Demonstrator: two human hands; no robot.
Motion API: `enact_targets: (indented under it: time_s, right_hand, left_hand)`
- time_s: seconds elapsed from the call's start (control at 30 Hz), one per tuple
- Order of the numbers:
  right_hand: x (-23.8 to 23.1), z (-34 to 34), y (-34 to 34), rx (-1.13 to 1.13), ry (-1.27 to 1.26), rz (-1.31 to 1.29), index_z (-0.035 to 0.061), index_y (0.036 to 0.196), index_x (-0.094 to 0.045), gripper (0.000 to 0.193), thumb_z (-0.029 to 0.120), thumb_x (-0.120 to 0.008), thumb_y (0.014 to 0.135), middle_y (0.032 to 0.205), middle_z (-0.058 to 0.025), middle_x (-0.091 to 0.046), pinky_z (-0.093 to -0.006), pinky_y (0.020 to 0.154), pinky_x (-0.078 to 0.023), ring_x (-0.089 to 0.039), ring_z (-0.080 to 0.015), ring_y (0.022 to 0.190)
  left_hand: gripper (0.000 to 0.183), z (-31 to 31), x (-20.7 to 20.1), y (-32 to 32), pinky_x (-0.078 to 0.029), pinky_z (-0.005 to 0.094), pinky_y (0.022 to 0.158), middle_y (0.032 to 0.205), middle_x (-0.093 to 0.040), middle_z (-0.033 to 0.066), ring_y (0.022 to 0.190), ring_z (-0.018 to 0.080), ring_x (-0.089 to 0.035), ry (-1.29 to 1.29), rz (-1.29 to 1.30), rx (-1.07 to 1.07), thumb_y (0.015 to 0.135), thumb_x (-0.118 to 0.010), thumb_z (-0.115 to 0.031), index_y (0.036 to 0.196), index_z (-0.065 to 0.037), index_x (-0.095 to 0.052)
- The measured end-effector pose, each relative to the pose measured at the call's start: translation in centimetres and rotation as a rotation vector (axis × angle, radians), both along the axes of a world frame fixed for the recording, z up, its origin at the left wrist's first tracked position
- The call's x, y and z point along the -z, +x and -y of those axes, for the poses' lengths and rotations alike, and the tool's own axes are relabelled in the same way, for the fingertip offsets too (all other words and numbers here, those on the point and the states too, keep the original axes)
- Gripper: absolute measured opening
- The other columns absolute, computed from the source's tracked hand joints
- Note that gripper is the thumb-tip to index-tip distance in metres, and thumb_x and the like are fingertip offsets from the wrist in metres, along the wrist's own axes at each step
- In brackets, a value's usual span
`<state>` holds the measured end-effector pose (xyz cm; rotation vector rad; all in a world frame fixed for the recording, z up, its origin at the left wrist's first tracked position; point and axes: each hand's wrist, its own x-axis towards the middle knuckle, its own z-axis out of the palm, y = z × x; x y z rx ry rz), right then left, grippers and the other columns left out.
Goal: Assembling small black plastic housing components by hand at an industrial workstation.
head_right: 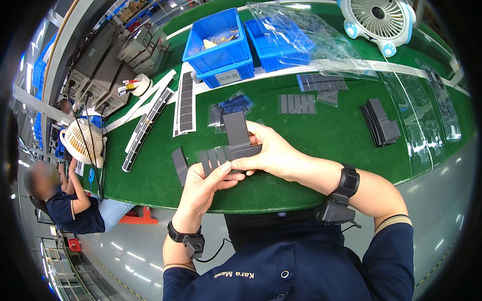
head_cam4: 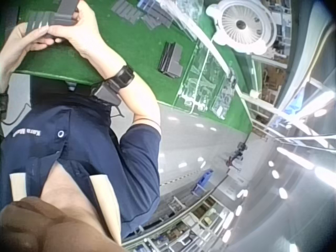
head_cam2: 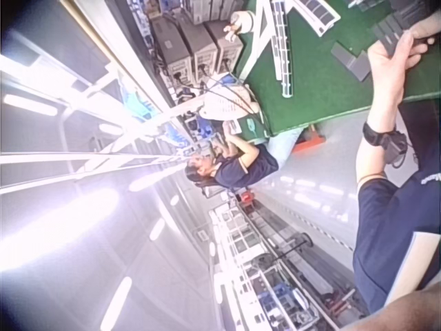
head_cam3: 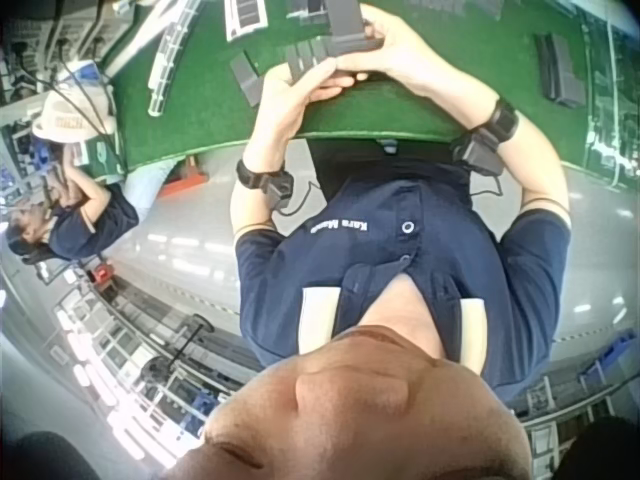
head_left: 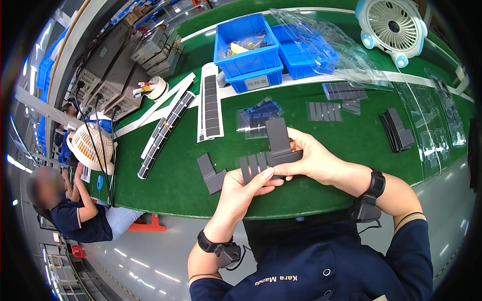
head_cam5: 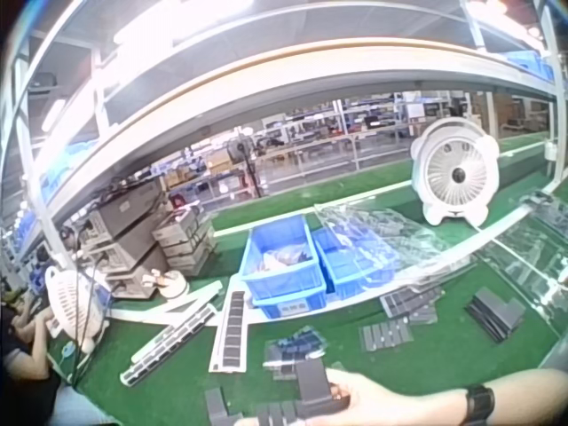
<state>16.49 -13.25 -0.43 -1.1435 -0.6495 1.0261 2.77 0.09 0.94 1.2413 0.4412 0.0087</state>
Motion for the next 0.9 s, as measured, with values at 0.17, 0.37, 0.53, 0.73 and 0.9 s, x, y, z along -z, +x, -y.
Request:
enact_targets:
  time_s: [0.17,0.37,0.53,0.73,0.9]
  right_hand:
    - [-0.4,0.0,-0.5,0.089,0.071,0.363,0.0037,0.121,-0.045,0.059,-0.001,-0.072,0.069,0.101,-0.0059,-0.06,-0.0291,0.081,-0.049,-0.059,-0.012,0.09]
    - [0.6,0.0,0.0,-0.01,-0.066,0.207,0.0046,0.113,-0.049,0.048,-0.001,-0.073,0.073,0.094,-0.0034,-0.063,-0.0234,0.075,-0.048,-0.059,-0.0084,0.087]
    - [0.5,-0.2,-0.1,-0.037,0.039,-0.082,0.005,0.107,-0.051,0.039,0.002,-0.072,0.075,0.085,-0.0035,-0.063,-0.0204,0.064,-0.047,-0.058,-0.0065,0.078]
    - [-0.3,-0.1,0.1,-0.014,-0.042,-0.082,0.0079,0.11,-0.05,0.041,0.007,-0.073,0.076,0.089,-0.0011,-0.063,-0.0193,0.065,-0.048,-0.057,-0.0051,0.078]
    - [0.1,-0.2,0.3,0.019,-0.087,-0.069,0.009,0.112,-0.05,0.038,0.009,-0.07,0.079,0.088,0.0011,-0.063,-0.0202,0.064,-0.048,-0.057,-0.0044,0.078]
  left_hand:
    - [0.017,-0.3,0.7,0.2,-0.051,0.0218,0.066,0.078,-0.066,0.0075,0.073,0.0115,-0.064,0.325,0.121,-0.156,0.087,-0.063,-0.015,0.09,0.002,-0.066]
    - [0.011,-0.5,1.2,0.0,-0.048,0.0208,0.056,0.064,-0.065,0.0036,0.062,0.0052,-0.061,0.888,0.155,-0.264,0.08,-0.067,-0.009,0.078,0.002,-0.066]
    - [0.012,-0.4,0.4,0.2,-0.047,0.0209,0.055,0.065,-0.065,0.005,0.061,0.0061,-0.062,0.716,0.158,-0.255,0.08,-0.066,-0.009,0.079,0.002,-0.066]
    - [0.033,-1.9,-0.6,-0.2,-0.048,0.0289,0.061,0.069,-0.063,0.0078,0.062,0.0164,-0.06,1.085,0.005,-0.166,0.08,-0.061,-0.003,0.112,0.0,-0.058]
    - [0.034,-1.5,-1.6,0.1,-0.046,0.0317,0.073,0.085,-0.061,0.0083,0.079,0.0158,-0.058,1.781,0.267,-0.443,0.087,-0.053,-0.002,0.12,-0.003,-0.052]
